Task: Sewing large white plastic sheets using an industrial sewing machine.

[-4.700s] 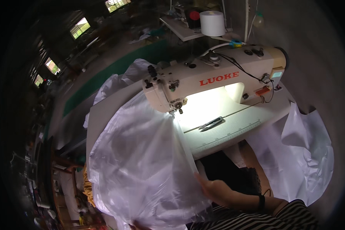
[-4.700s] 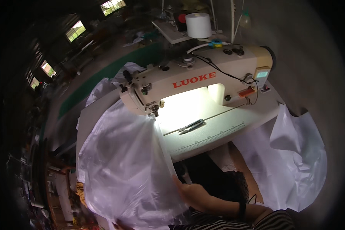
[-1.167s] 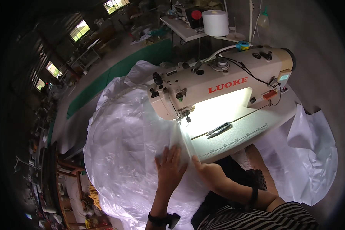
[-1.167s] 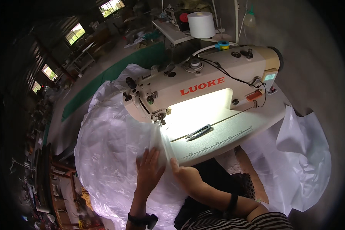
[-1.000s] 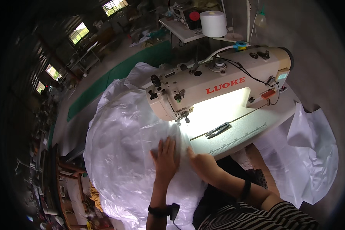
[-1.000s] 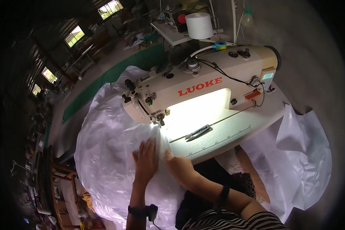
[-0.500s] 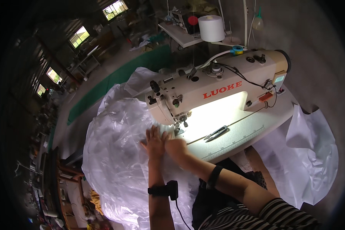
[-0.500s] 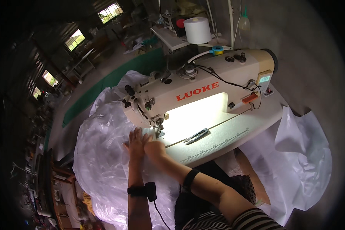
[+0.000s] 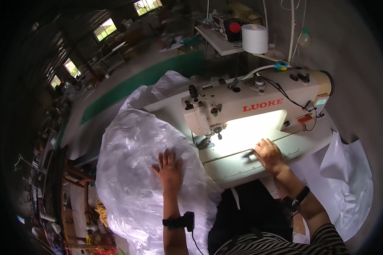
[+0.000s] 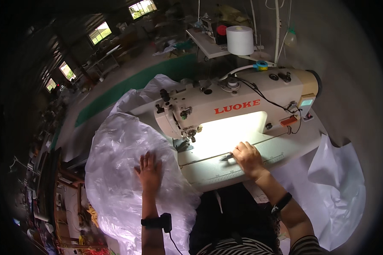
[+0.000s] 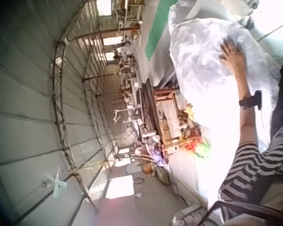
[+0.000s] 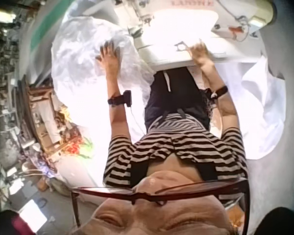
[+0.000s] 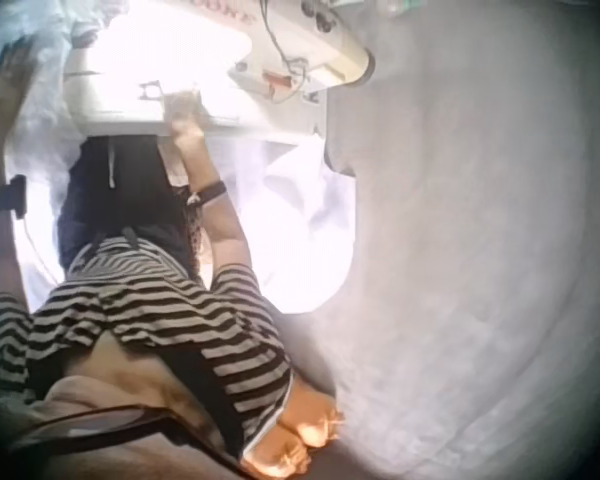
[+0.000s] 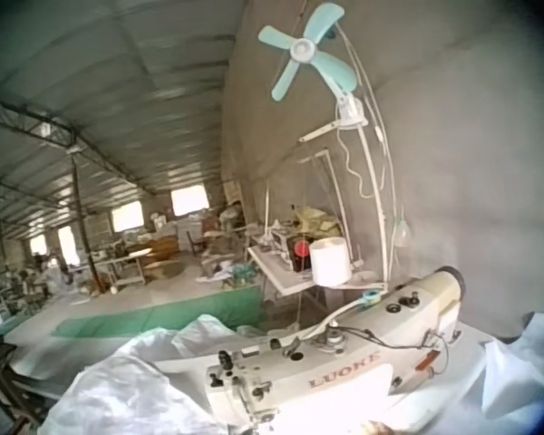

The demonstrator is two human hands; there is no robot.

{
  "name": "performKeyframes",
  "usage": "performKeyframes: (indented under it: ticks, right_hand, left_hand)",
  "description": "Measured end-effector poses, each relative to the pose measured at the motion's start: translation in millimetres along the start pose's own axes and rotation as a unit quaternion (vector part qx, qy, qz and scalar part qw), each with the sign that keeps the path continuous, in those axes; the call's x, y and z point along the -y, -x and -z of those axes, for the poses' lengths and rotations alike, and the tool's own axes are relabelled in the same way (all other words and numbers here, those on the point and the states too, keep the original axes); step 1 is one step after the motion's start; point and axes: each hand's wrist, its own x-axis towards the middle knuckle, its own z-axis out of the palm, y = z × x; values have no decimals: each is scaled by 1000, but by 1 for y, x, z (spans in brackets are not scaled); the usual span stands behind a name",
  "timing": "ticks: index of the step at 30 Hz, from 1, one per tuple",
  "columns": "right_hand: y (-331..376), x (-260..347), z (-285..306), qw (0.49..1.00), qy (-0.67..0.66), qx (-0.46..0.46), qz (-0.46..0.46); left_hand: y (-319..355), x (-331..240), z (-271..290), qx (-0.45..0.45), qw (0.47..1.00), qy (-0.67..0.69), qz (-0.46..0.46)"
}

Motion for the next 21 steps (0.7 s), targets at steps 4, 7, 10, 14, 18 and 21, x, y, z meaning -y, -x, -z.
performKeyframes:
  ticks: [4,7,10,14,18,21]
  right_hand:
    - [7,0,-27,991,-100,18,-83]
    - [-1,19,-23,977,-174,37,-113]
    - [-13,40,-14,974,-169,80,-129]
    - [-18,50,-26,982,-146,69,-96]
    - [-33,73,-52,983,-158,66,-71]
    - [-56,100,-67,987,-150,60,-17]
  left_hand:
    - [5,12,-14,-45,998,32,21]
    - [7,6,-13,-34,998,38,27]
    - [9,13,-16,-65,996,56,31]
    - [9,14,-15,-66,995,61,44]
    - [17,19,-5,-67,995,52,43]
    - [28,33,-4,-72,996,44,36]
